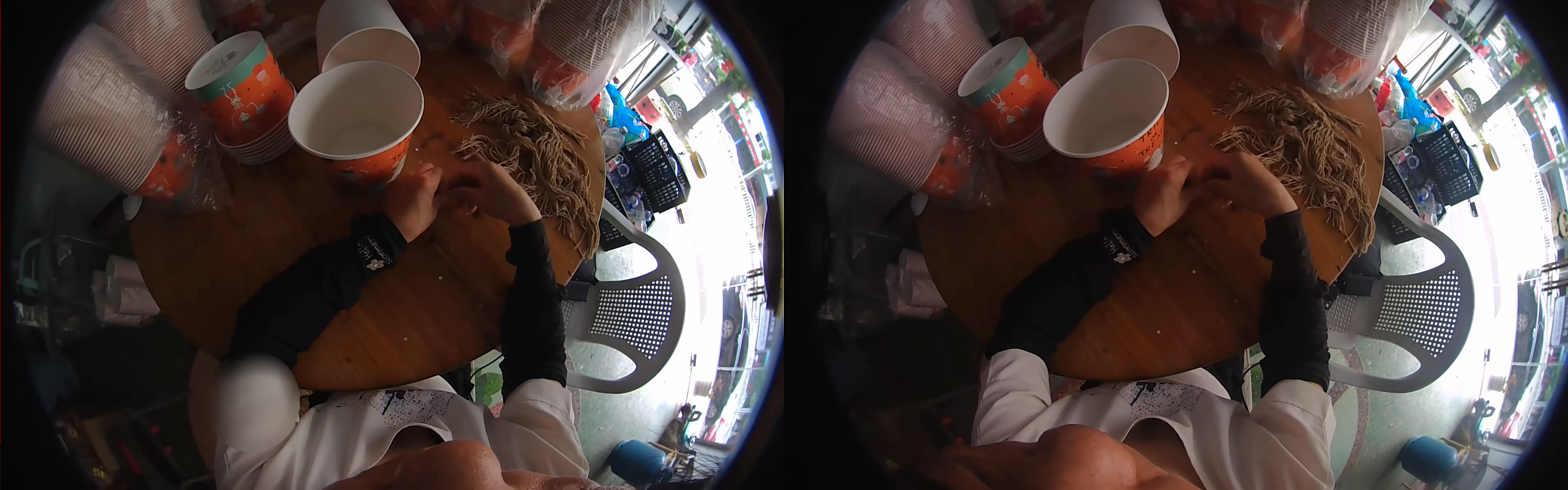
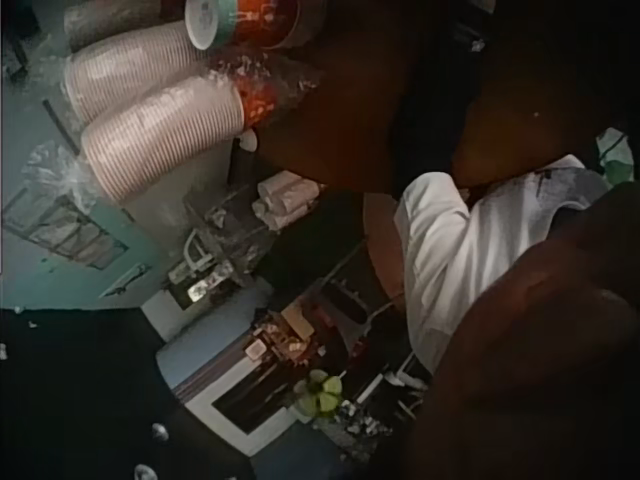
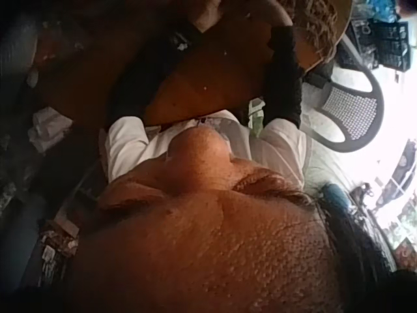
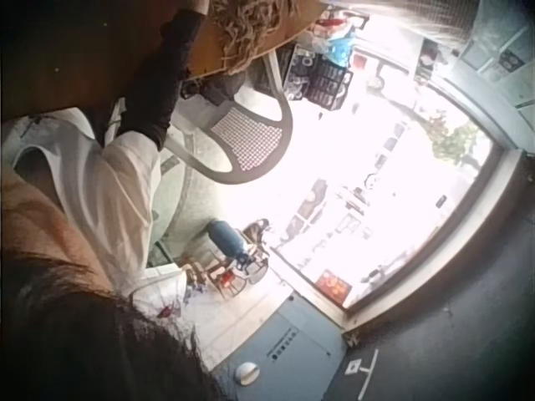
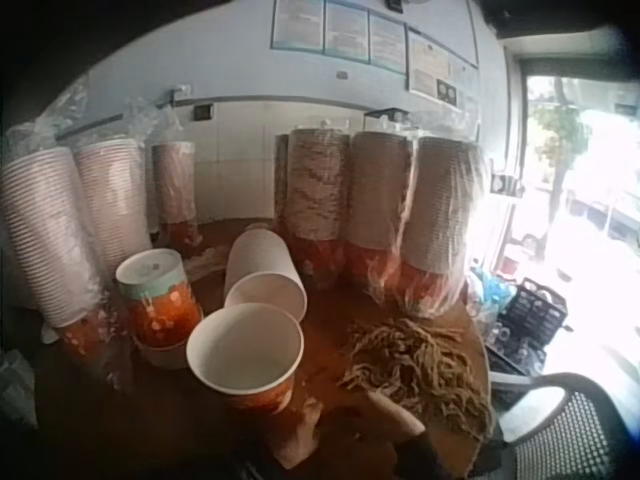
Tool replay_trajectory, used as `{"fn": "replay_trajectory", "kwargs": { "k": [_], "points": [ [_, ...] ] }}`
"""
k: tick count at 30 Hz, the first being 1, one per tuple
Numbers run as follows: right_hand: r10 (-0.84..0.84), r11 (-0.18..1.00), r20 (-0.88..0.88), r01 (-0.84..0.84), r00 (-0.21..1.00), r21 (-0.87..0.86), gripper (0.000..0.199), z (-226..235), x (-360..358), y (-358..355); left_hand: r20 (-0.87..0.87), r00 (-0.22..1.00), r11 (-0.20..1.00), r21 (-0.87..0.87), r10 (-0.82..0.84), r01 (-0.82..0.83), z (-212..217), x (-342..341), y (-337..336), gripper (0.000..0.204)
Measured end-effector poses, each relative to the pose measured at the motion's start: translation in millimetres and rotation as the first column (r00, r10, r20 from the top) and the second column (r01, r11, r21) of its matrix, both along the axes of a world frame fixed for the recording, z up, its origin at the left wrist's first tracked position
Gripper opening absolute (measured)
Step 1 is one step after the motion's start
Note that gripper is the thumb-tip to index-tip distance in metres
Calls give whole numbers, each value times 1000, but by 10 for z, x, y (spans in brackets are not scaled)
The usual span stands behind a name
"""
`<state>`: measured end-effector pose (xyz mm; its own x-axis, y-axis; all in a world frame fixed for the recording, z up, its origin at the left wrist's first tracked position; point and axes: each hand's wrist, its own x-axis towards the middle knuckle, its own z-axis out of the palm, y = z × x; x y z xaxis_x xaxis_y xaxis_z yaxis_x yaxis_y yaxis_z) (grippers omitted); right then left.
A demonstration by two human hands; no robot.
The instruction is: Threading rope handles through pre-punched holes in paper bowls to assemble them.
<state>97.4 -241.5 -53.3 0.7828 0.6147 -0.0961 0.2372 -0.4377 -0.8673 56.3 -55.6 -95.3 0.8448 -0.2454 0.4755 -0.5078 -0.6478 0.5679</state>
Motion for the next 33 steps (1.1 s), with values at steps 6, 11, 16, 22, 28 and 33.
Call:
{"fn": "replay_trajectory", "kwargs": {
  "k": [6,11,16,22,28,33],
  "points": [
    [-70,996,178,60,981,65,9,78,-76,-17,-52,999,997,-78,0,-4,3,-7,-7,24],
    [-128,983,119,110,985,149,8,156,-129,-75,-546,771,805,-588,-329,-73,118,34,64,30],
    [-104,984,131,83,986,157,9,146,-132,-48,-554,776,749,-642,-302,-167,98,2,-83,35],
    [-124,987,120,110,985,113,10,140,-136,-44,-428,880,791,-602,-206,-108,21,0,-123,26],
    [-169,972,98,149,981,180,10,74,-135,-19,-224,973,862,-502,-52,-69,-65,0,-122,16],
    [-167,961,10,161,986,226,10,47,-135,-14,-85,996,879,-474,5,-45,-31,-39,-116,14]
  ]
}}
